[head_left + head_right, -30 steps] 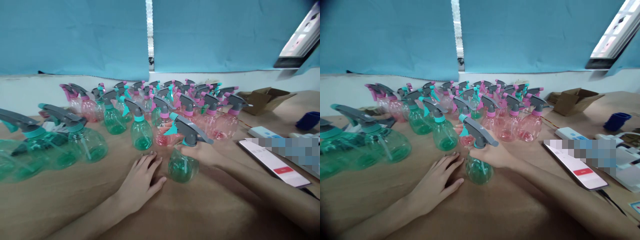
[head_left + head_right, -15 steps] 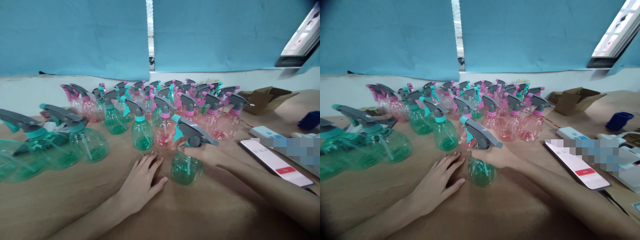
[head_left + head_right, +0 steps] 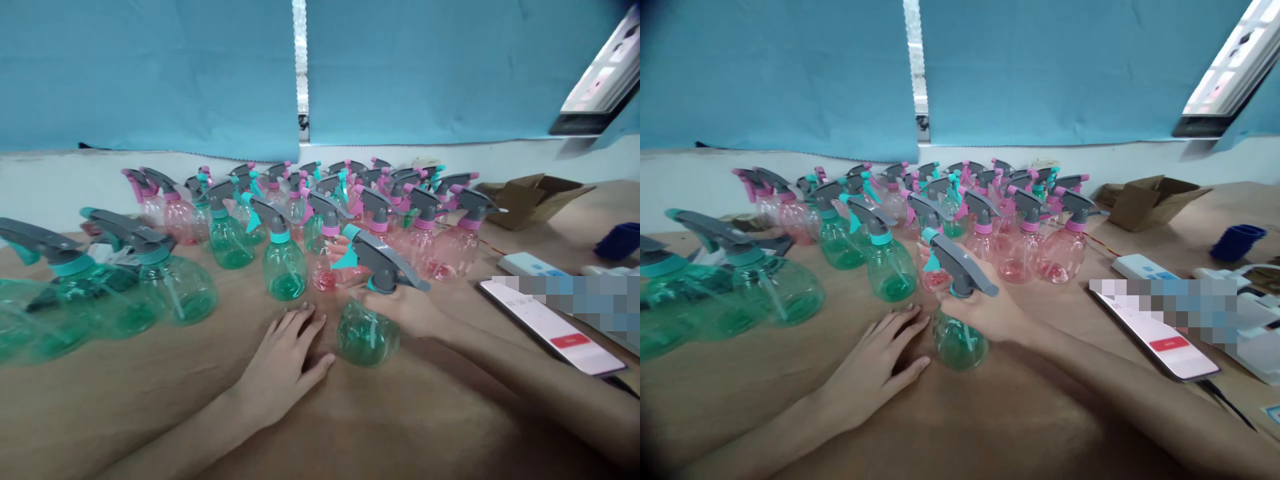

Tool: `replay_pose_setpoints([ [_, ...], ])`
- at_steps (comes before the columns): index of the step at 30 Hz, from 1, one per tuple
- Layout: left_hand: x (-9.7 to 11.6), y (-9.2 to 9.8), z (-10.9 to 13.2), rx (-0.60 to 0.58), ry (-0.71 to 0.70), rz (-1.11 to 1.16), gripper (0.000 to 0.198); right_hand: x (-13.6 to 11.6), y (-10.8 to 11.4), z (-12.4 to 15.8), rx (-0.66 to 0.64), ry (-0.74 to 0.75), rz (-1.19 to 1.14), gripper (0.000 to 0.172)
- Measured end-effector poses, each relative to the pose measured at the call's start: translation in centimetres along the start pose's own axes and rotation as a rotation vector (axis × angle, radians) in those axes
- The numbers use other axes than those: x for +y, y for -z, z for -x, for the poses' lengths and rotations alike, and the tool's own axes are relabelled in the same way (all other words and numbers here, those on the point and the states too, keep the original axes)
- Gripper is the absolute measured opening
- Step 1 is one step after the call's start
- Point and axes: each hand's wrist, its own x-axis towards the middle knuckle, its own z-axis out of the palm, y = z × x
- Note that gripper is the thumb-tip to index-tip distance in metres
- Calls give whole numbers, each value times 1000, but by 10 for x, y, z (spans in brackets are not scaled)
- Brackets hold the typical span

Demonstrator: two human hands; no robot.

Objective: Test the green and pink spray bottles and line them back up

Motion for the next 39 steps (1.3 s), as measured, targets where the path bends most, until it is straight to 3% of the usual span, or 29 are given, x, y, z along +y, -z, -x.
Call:
replay_pose_setpoints([
  [13,0,1,0,6,-7,2,49,1,0,-1,-69,-135,-86,14],
  [20,0,1,1,4,-8,-3,50,-2,1,-1,-68,-66,-131,9],
  [39,0,0,0,10,-4,4,49,-1,0,-2,-90,-63,-159,9],
])
